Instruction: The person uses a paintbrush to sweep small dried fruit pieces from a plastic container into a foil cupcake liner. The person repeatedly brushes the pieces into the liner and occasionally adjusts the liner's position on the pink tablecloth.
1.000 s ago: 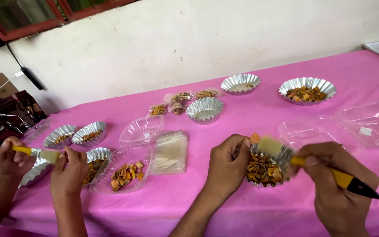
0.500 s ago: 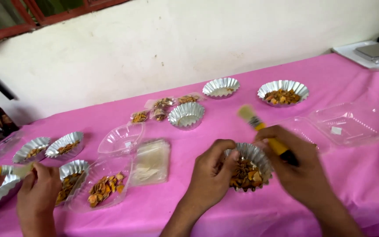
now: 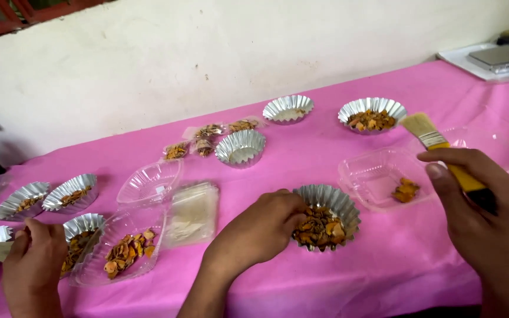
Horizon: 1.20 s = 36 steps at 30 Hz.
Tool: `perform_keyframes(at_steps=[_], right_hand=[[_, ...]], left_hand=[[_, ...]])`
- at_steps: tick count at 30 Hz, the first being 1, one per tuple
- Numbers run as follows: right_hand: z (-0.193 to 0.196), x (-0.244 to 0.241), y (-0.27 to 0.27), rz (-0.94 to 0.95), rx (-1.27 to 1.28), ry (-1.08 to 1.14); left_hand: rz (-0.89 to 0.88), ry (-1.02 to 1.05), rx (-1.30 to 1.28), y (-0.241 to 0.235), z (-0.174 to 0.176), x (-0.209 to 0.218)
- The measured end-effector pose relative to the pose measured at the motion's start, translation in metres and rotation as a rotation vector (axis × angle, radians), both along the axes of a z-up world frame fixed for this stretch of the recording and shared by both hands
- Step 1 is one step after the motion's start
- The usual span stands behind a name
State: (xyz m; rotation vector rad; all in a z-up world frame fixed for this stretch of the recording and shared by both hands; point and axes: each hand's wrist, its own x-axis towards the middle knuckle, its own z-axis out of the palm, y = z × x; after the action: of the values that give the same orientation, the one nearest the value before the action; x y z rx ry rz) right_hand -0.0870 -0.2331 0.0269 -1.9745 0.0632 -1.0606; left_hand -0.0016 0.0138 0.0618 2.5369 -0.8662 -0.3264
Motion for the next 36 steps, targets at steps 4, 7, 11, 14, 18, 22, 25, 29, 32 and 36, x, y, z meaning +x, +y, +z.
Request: perform_keyframes(at_steps=[4, 7, 11, 14, 18, 22, 25, 29, 32, 36], right_hand=[[-0.011, -0.009, 0.007, 0.101, 0.019, -0.135], [-0.008, -0.015, 0.01, 0.081, 0.05, -0.088], [-0.006, -0.012, 0.012, 0.108, 0.069, -0.083], [-0.005, -0.014, 0.019, 0.143, 0.072, -0.063], [-0.001, -0.02, 0.026, 0.095, 0.071, 0.07], [-0.036, 0.003, 0.01, 0.159, 0.027, 0.019], [-0.063, 0.021, -0.004, 0.187, 0.021, -0.01], [-0.063, 0.021, -0.002, 0.185, 0.034, 0.006], [-0.049, 0.011, 0.008, 0.136, 0.043, 0.074], [-0.038, 0.004, 0.015, 0.138, 0.044, 0.061]], left_hand=[[-0.109, -0.067, 0.094, -0.025, -0.003, -0.001], [-0.18, -0.129, 0.113, -0.039, -0.007, -0.004], [-0.137, -0.177, 0.171, -0.049, -0.024, 0.001], [-0.131, -0.126, 0.202, -0.052, -0.021, -0.003], [-0.172, -0.107, 0.215, -0.052, -0.018, -0.002], [-0.143, -0.049, 0.122, -0.049, -0.014, -0.002], [-0.157, -0.017, 0.145, -0.05, -0.019, 0.002], [-0.158, 0.005, 0.163, -0.047, -0.015, 0.002], [-0.143, 0.02, 0.093, -0.044, -0.011, 0.0], [-0.104, 0.039, -0.049, -0.04, -0.009, -0.004]])
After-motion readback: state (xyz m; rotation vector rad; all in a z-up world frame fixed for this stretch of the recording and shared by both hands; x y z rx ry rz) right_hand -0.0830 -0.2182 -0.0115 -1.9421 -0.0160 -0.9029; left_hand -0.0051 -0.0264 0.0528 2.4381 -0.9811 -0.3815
